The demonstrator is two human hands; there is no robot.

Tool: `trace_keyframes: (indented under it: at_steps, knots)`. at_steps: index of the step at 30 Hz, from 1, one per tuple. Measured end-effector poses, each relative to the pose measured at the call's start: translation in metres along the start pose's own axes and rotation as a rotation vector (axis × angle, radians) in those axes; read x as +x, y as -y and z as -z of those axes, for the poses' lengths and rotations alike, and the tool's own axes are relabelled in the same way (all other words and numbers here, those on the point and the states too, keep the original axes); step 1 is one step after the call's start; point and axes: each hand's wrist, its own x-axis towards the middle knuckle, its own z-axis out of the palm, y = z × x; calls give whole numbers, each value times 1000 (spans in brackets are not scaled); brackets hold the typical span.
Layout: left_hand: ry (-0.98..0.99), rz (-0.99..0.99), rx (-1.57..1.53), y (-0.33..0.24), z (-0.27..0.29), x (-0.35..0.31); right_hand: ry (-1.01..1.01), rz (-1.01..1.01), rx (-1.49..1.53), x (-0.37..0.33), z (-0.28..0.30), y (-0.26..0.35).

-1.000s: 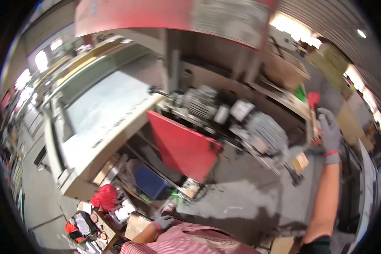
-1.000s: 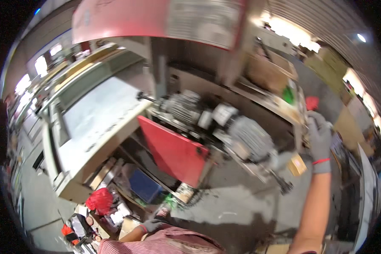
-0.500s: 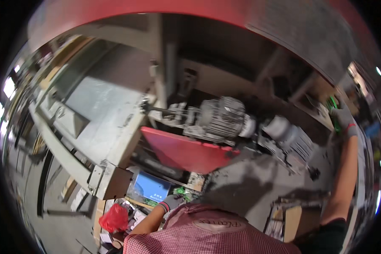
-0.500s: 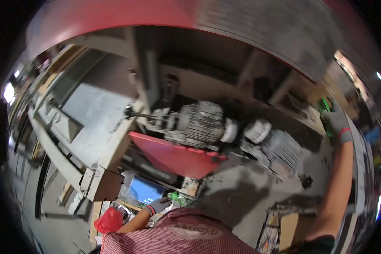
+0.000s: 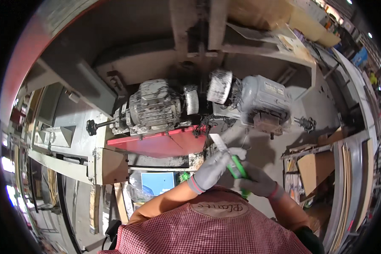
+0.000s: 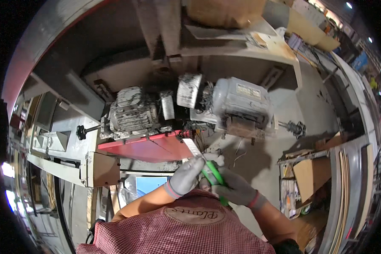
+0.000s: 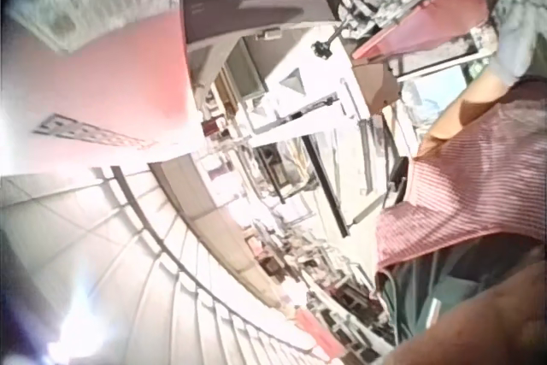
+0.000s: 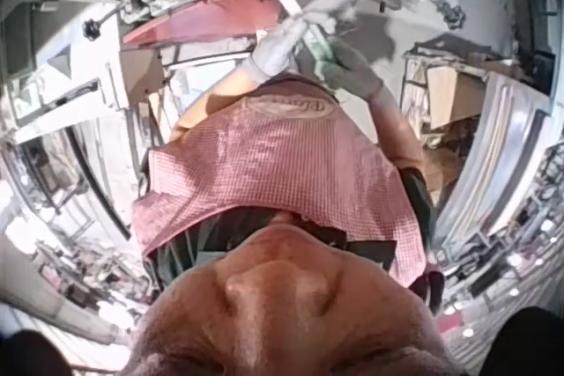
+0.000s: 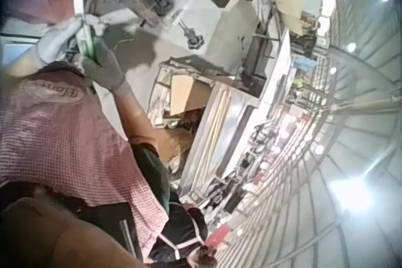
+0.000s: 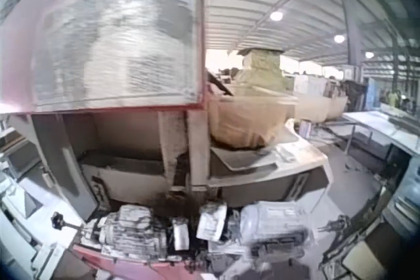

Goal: Adjusting machine components, aligning board panels, applying quality control labels, and securing materials with tape.

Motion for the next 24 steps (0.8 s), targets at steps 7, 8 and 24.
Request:
trace_keyframes:
  at_steps: [7,8,24]
  knots:
    - [-160,125,-178,34,56,15,-124,-52,458,65,-29,-39]
    - [-185,193,-261,35,66,14,-149,-48,472,75,-29,-36]
    - [-330,59,-488,-14,64,21,-548,20,-14,169,-37,3]
